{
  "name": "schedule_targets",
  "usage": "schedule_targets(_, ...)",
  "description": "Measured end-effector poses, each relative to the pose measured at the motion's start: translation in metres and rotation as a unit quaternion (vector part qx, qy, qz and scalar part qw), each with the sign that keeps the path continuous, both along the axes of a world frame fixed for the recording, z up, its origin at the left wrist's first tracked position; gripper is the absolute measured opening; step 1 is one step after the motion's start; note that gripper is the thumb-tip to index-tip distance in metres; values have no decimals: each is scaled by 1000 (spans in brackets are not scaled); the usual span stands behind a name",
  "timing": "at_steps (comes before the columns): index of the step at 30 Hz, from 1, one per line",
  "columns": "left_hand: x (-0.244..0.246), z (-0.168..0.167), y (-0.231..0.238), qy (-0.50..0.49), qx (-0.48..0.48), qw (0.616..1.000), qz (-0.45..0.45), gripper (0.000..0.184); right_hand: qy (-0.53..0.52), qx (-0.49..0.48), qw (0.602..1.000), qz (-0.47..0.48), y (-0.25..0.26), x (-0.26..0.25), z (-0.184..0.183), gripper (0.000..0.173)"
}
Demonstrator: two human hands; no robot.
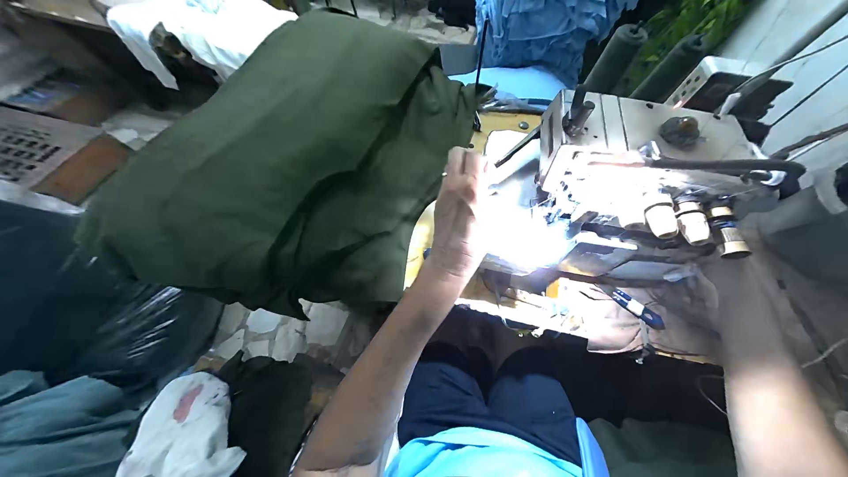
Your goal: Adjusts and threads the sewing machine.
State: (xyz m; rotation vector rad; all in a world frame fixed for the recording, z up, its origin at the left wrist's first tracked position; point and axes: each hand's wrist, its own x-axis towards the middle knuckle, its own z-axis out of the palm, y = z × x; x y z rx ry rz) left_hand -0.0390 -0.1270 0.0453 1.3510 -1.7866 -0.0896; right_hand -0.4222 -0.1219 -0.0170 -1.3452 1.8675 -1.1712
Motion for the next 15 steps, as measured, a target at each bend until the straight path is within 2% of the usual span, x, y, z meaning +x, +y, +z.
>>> schedule_targets(2, -1, 2, -7, 62, -10, 996, -59, 10, -7, -7, 1000, -2, -3, 3, -4, 40)
schedule_targets(5, -17, -1, -8, 54, 86, 983, -153, 15, -19, -18, 1000, -11, -8, -8, -27, 41)
schedule_targets(6, -21, 1, -9, 19, 133, 978, -161, 19, -9, -17, 1000, -4, -7, -10, -29, 44)
schedule_targets(8, -26, 1, -14, -27, 165, 972, -163, 20, 5, 4, 1000, 2, -6, -8, -21, 43)
schedule_targets(11, -29, -4, -19, -47, 172, 971, -159, 19, -4, 32, 999, -14, -4, 9, 2, 39)
schedule_targets(15, -28, -4, -22, -46, 168, 970, -168, 18, 8, 50, 998, -34, -11, 6, 4, 41)
